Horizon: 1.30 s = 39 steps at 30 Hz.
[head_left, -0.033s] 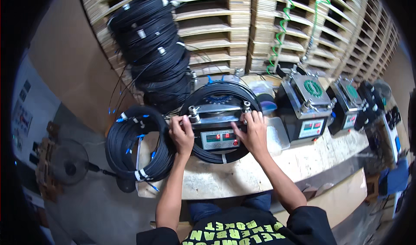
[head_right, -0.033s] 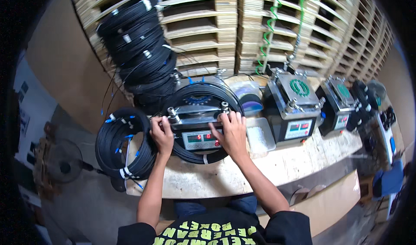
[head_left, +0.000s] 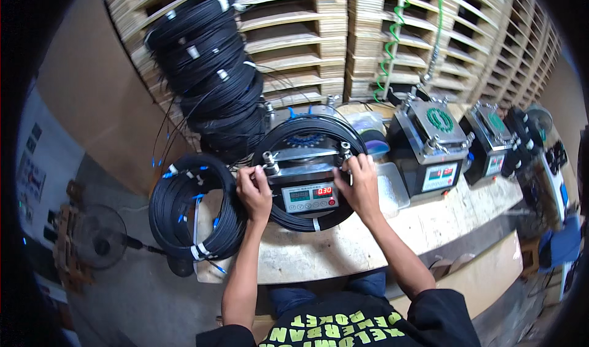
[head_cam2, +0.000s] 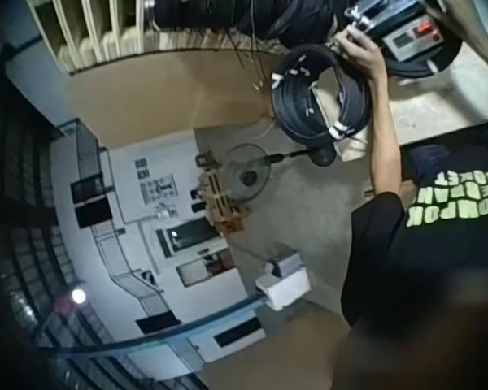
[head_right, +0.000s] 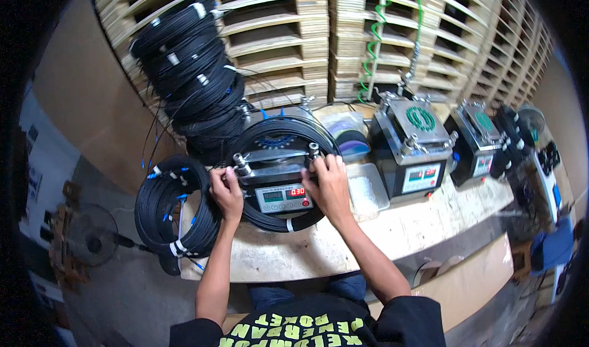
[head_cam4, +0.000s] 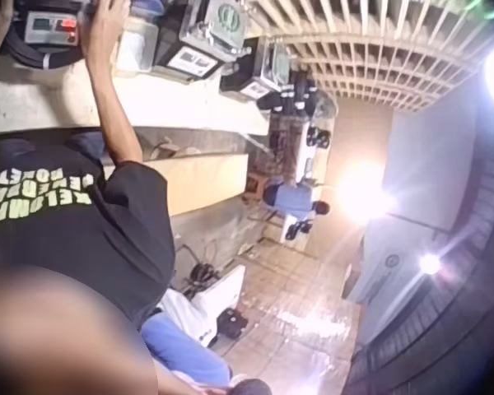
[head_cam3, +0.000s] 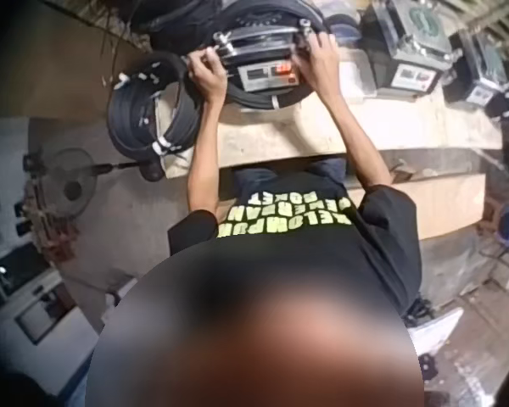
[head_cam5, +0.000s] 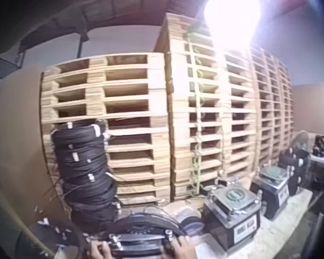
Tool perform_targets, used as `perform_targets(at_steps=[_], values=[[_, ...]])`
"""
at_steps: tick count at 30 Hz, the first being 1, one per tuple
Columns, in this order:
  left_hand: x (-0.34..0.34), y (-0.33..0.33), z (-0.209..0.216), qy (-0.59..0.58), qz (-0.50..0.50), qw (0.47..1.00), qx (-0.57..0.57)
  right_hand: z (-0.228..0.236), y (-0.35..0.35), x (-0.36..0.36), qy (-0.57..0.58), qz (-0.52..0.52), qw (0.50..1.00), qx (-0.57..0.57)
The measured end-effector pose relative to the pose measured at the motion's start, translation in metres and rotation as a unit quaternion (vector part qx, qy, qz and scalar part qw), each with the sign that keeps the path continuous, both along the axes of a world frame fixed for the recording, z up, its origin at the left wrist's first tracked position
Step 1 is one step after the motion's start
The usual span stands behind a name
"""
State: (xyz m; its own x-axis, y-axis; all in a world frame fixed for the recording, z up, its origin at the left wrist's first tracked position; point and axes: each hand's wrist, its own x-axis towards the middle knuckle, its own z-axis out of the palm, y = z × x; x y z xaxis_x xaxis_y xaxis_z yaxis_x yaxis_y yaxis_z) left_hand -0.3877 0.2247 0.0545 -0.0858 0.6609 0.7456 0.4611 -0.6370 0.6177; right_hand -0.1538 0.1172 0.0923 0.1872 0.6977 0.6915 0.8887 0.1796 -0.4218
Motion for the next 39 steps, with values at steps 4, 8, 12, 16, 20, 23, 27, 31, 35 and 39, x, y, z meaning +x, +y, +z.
perform_targets(at_steps=[4,8,12,16,20,23,27,31,35,39], values=[[0.01,-0.003,0.0,-0.024,-0.012,0.999,-0.017,0.0,-0.003,0.02,0.147,0.055,0.987,0.04],[0.011,-0.003,-0.001,-0.013,0.003,1.0,0.011,0.003,0.001,0.024,0.265,0.057,0.961,0.061],[0.012,-0.005,-0.001,-0.011,-0.004,1.0,0.006,0.011,0.0,0.037,0.212,-0.024,0.976,-0.032],[0.008,-0.003,-0.005,-0.011,0.004,1.0,0.023,0.037,-0.022,0.022,0.259,-0.012,0.96,-0.109],[0.008,-0.004,-0.005,-0.026,-0.007,0.999,0.019,0.015,-0.019,0.021,0.239,0.017,0.97,-0.028],[0.008,-0.003,-0.004,-0.023,-0.008,1.0,0.014,0.01,-0.014,0.027,0.319,-0.013,0.946,-0.057],[0.007,-0.001,-0.007,-0.018,-0.007,1.0,0.011,0.011,-0.014,0.017,0.363,-0.016,0.931,-0.039],[0.007,-0.001,-0.007,-0.022,-0.004,1.0,0.018,0.013,-0.01,0.015,0.389,-0.001,0.921,-0.01],[0.007,0.0,-0.007,-0.019,0.001,1.0,0.015,0.014,-0.01,0.021,0.437,0.039,0.898,-0.021],[0.01,-0.002,-0.006,-0.02,-0.001,1.0,0.013,0.008,-0.014,0.022,0.362,0.046,0.931,-0.018]])
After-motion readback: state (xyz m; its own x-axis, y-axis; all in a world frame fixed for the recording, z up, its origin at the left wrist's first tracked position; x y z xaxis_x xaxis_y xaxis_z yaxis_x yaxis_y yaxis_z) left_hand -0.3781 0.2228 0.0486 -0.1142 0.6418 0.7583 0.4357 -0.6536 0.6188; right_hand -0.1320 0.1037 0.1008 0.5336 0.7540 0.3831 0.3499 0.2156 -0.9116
